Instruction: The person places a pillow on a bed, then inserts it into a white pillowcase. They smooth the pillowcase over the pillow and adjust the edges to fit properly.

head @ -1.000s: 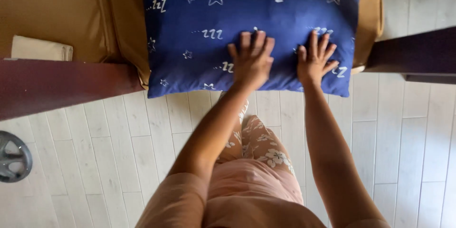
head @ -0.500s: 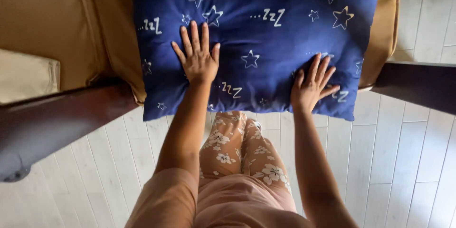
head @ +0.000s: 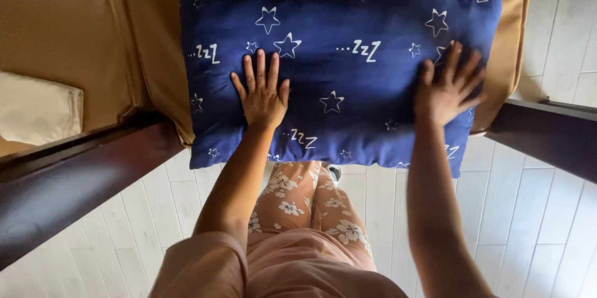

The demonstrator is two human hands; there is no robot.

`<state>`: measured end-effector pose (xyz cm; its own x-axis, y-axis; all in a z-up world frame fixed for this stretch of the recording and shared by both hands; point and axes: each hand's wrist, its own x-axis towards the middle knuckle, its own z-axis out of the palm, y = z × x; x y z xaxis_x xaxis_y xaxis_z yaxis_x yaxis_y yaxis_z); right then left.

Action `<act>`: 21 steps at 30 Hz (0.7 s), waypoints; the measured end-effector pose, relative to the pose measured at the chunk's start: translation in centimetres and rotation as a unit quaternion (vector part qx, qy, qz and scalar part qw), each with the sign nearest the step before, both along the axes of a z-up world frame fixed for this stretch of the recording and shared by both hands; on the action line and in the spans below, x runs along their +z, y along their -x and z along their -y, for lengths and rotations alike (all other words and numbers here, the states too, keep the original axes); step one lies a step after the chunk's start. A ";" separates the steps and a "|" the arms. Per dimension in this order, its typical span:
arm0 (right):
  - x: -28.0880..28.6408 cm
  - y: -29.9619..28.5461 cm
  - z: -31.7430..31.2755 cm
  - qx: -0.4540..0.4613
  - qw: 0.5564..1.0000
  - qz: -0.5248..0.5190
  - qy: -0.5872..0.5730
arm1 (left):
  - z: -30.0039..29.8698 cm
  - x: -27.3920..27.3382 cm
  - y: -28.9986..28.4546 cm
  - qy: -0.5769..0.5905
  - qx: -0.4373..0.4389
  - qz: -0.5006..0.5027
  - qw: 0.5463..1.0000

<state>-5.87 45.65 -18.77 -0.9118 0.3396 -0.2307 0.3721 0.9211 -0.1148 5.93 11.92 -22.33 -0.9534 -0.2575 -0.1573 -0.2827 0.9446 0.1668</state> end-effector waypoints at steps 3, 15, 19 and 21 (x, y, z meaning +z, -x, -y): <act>-3.1 -2.1 -4.3 -0.051 0.998 0.033 0.019 | -4.1 2.5 2.1 -0.016 0.043 -0.055 0.997; -4.9 -0.7 -5.4 -0.087 0.994 0.064 0.014 | -22.5 0.2 13.6 -0.115 -0.292 -0.082 0.946; -5.0 -0.7 -5.0 -0.089 0.993 0.078 0.012 | -11.3 0.5 14.7 -0.101 -0.168 -0.098 0.976; -5.8 -0.9 -5.3 -0.076 0.993 0.089 -0.001 | -4.8 -0.5 15.1 -0.019 -0.072 -0.045 0.996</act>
<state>-5.00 50.93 -24.55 -0.7947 0.4702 -0.3838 0.5207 0.8531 -0.0329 -9.20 16.70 -22.82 -0.9907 -0.1124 -0.0772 -0.1269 0.9669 0.2212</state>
